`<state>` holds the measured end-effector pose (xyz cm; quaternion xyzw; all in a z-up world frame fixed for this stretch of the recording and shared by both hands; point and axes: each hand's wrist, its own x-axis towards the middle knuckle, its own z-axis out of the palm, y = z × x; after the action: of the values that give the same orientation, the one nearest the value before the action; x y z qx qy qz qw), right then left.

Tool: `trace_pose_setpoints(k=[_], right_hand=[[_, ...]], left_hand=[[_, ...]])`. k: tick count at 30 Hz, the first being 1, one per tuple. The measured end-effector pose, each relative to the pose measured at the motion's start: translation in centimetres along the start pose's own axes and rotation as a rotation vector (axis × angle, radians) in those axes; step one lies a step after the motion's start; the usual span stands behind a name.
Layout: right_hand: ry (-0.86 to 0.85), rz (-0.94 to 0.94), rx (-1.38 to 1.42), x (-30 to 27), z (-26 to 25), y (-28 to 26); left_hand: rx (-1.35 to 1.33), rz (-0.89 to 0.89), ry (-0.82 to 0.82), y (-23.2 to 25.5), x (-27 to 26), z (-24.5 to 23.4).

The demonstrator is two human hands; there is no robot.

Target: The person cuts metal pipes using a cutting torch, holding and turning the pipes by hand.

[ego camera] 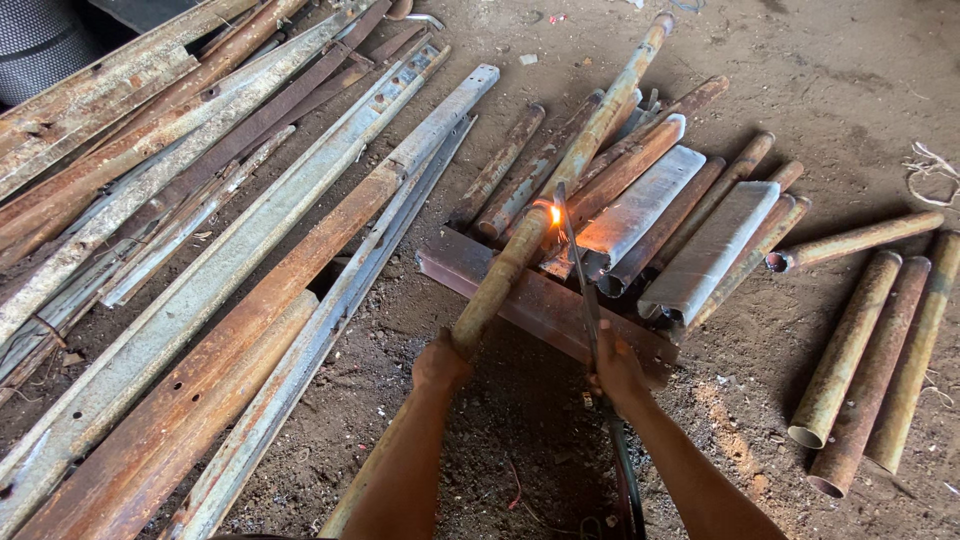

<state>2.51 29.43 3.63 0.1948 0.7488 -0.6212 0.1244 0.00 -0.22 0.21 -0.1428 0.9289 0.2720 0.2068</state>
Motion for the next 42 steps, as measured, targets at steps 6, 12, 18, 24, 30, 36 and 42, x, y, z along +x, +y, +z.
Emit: trace_pose_setpoints(k=[6,12,18,24,30,36,42], right_hand=[[0.024,0.015,-0.061,0.0,0.1,-0.2],[0.002,-0.002,-0.015,0.5,0.0,0.5],[-0.019,0.000,-0.040,0.9,-0.2,1.0],[-0.014,0.043,0.038,-0.1,0.3,-0.4],[-0.009,0.013,-0.002,0.6,0.4,0.1],[0.022,0.014,-0.016,0.6,0.5,0.5],[0.009,0.025,-0.003,0.6,0.2,0.6]], left_hand=[[-0.002,0.015,0.003,-0.2,0.1,-0.1],[0.001,0.013,-0.018,-0.4,0.5,-0.3],[0.008,-0.020,-0.093,-0.6,1.2,-0.1],[-0.034,0.073,-0.073,-2.0,2.5,-0.4],[-0.055,0.092,-0.105,-2.6,3.6,0.2],[-0.009,0.053,0.062,-1.3,0.7,1.2],[0.287,-0.007,0.234,-1.9,0.7,4.5]])
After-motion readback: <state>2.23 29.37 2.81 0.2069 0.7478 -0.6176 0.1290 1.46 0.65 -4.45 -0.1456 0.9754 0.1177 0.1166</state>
